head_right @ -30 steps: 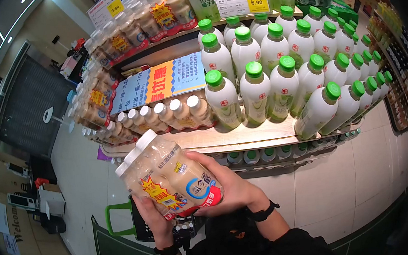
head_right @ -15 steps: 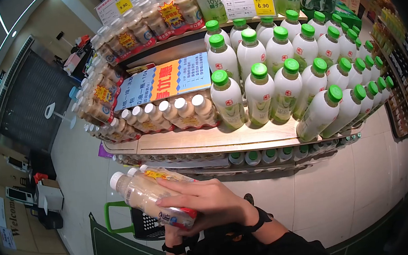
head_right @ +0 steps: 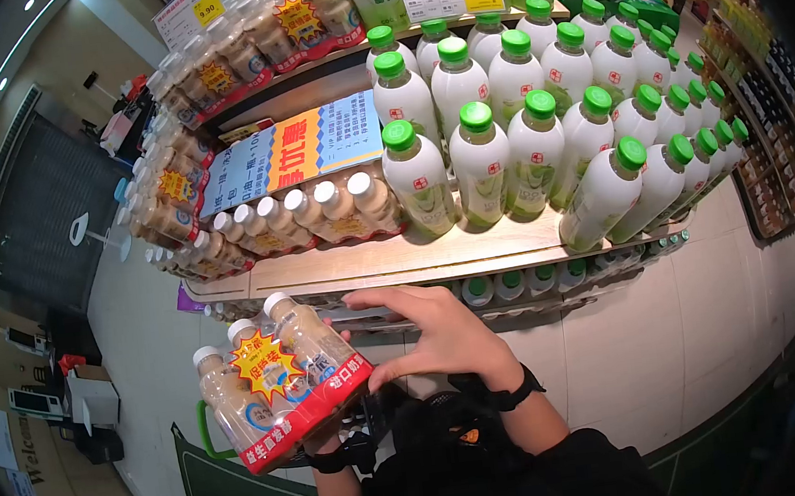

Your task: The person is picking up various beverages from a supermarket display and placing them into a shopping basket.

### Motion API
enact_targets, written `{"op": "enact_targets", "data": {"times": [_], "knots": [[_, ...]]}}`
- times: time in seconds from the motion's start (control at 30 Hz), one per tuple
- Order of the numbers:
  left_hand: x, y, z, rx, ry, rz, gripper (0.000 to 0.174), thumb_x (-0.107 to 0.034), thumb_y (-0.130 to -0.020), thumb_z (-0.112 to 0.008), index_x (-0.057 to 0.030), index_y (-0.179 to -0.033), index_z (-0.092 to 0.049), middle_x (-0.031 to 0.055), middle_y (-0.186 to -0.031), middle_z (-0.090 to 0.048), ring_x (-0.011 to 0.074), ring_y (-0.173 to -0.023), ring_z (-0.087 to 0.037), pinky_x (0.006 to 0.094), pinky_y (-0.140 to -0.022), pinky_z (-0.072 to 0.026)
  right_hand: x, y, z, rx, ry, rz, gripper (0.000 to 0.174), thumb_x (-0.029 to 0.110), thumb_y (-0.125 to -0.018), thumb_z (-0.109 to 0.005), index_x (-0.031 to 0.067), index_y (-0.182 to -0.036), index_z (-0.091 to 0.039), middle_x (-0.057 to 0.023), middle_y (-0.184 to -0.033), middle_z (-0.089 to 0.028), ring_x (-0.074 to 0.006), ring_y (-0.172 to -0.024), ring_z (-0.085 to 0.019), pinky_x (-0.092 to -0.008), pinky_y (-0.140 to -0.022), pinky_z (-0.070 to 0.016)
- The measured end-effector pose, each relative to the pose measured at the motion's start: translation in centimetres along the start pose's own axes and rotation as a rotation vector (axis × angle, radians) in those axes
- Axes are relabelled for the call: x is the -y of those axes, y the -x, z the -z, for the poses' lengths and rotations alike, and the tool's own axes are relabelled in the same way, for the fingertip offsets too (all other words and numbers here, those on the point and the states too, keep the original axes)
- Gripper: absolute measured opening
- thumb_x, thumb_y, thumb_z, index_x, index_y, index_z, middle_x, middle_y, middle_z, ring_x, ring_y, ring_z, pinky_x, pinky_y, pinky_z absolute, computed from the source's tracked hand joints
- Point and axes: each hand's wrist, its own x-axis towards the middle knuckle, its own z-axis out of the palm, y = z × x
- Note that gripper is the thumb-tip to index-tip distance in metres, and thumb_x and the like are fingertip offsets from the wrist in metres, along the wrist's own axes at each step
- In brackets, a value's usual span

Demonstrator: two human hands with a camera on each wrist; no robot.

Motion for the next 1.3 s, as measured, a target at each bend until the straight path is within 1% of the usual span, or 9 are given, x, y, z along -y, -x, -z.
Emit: {"op": "enact_targets", "data": {"times": [0.13, 0.5, 0.6, 0.73, 0.8, 0.9, 1.1, 1.23, 1.3], "knots": [[-0.2, 1.4, 0.8, 0.016, 0.092, -0.023, 0.113, -0.064, -0.077, -0.075, -0.0046, -0.156, -0.021, 0.0184, -0.153, -0.037, 0.0326, -0.138, -0.041, 0.0491, -0.116, -0.0342, -3.0, -1.3, -3.5, 0.237, -0.122, -0.065, 0.115, 0.05, -0.074, -0.084, 0.008, -0.159, -0.019, -0.0289, -0.143, -0.048, -0.0417, -0.129, -0.053, -0.0432, -0.108, -0.0425], [-3.1, 1.8, 4.2, 0.041, 0.341, -0.097, 0.105, -0.058, -0.08, -0.076, -0.0055, -0.155, -0.025, 0.0185, -0.153, -0.038, 0.0335, -0.138, -0.041, 0.0512, -0.116, -0.0349, -3.1, -1.4, -2.9, 0.067, -0.035, 0.116, 0.11, 0.033, -0.066, -0.093, 0.0134, -0.156, -0.033, -0.0201, -0.142, -0.051, -0.0315, -0.129, -0.054, -0.0398, -0.107, -0.044], [-3.1, 1.5, 3.5, 0.045, 0.41, -0.121, 0.103, -0.057, -0.081, -0.076, -0.0058, -0.155, -0.026, 0.0186, -0.153, -0.038, 0.0337, -0.138, -0.041, 0.0518, -0.116, -0.0351, -2.6, -1.3, -2.6, 0.027, -0.351, 0.043, 0.11, 0.017, -0.067, -0.093, 0.0084, -0.156, -0.031, -0.0144, -0.152, -0.044, -0.023, -0.135, -0.048, -0.0385, -0.109, -0.0444], [-3.1, 2.1, 2.6, 0.052, 0.502, -0.153, 0.1, -0.055, -0.082, -0.076, -0.0061, -0.155, -0.027, 0.0186, -0.153, -0.038, 0.0341, -0.138, -0.042, 0.0526, -0.115, -0.0353, -1.7, -1.5, -2.9, 0.086, -0.638, 0.105, 0.107, 0.013, -0.076, -0.087, 0.0107, -0.16, -0.02, -0.0144, -0.158, -0.034, -0.0225, -0.136, -0.047, -0.0357, -0.102, -0.051], [-2.9, 1.9, 2.6, 0.051, 0.547, -0.17, 0.099, -0.054, -0.083, -0.076, -0.0063, -0.154, -0.028, 0.0186, -0.153, -0.038, 0.0342, -0.138, -0.042, 0.0529, -0.115, -0.0354, -0.5, -1.6, -3.1, 0.169, -0.651, -0.022, 0.114, 0.021, -0.076, -0.086, 0.0032, -0.16, -0.012, -0.0143, -0.16, -0.029, -0.0232, -0.145, -0.033, -0.0373, -0.117, -0.033], [-3.1, 2.8, 2.1, 0.017, 0.547, -0.15, 0.102, -0.052, -0.08, -0.079, -0.007, -0.155, -0.028, 0.0186, -0.154, -0.037, 0.0353, -0.138, -0.041, 0.0544, -0.116, -0.0351, -0.4, -1.5, -3.5, 0.224, -0.726, -0.159, 0.112, 0.022, -0.08, -0.082, 0.004, -0.161, -0.006, -0.0145, -0.162, -0.025, -0.0235, -0.145, -0.032, -0.0382, -0.118, -0.0309], [-4.5, 3.8, 0.2, -0.047, 0.391, -0.046, 0.113, -0.046, -0.068, -0.088, -0.0078, -0.154, -0.027, 0.0202, -0.154, -0.035, 0.0376, -0.138, -0.042, 0.0556, -0.114, -0.0383, -2.5, -1.5, -5.3, 0.166, -0.642, -0.197, 0.113, 0.008, -0.07, -0.085, 0.0039, -0.159, -0.016, -0.0125, -0.158, -0.032, -0.0209, -0.144, -0.033, -0.0371, -0.118, -0.0305], [-5.0, 3.1, 2.3, -0.147, -0.051, -0.053, 0.097, -0.049, -0.077, -0.081, -0.0028, -0.149, -0.035, 0.0202, -0.144, -0.05, 0.0352, -0.128, -0.055, 0.0483, -0.108, -0.0461, -1.9, -0.6, -4.7, 0.094, -0.443, 0.004, 0.108, 0.012, -0.07, -0.086, 0.0059, -0.158, -0.023, -0.0147, -0.156, -0.036, -0.0239, -0.144, -0.036, -0.0368, -0.116, -0.0312], [-3.6, 3.2, 2.8, -0.105, -0.079, -0.099, 0.088, -0.053, -0.085, -0.072, -0.002, -0.148, -0.038, 0.0179, -0.141, -0.054, 0.0331, -0.124, -0.058, 0.0461, -0.106, -0.048, -0.9, -0.3, -4.2, 0.081, -0.29, 0.075, 0.104, 0.013, -0.07, -0.087, 0.0056, -0.156, -0.027, -0.0175, -0.15, -0.045, -0.0281, -0.138, -0.046, -0.0373, -0.113, -0.037]]}}
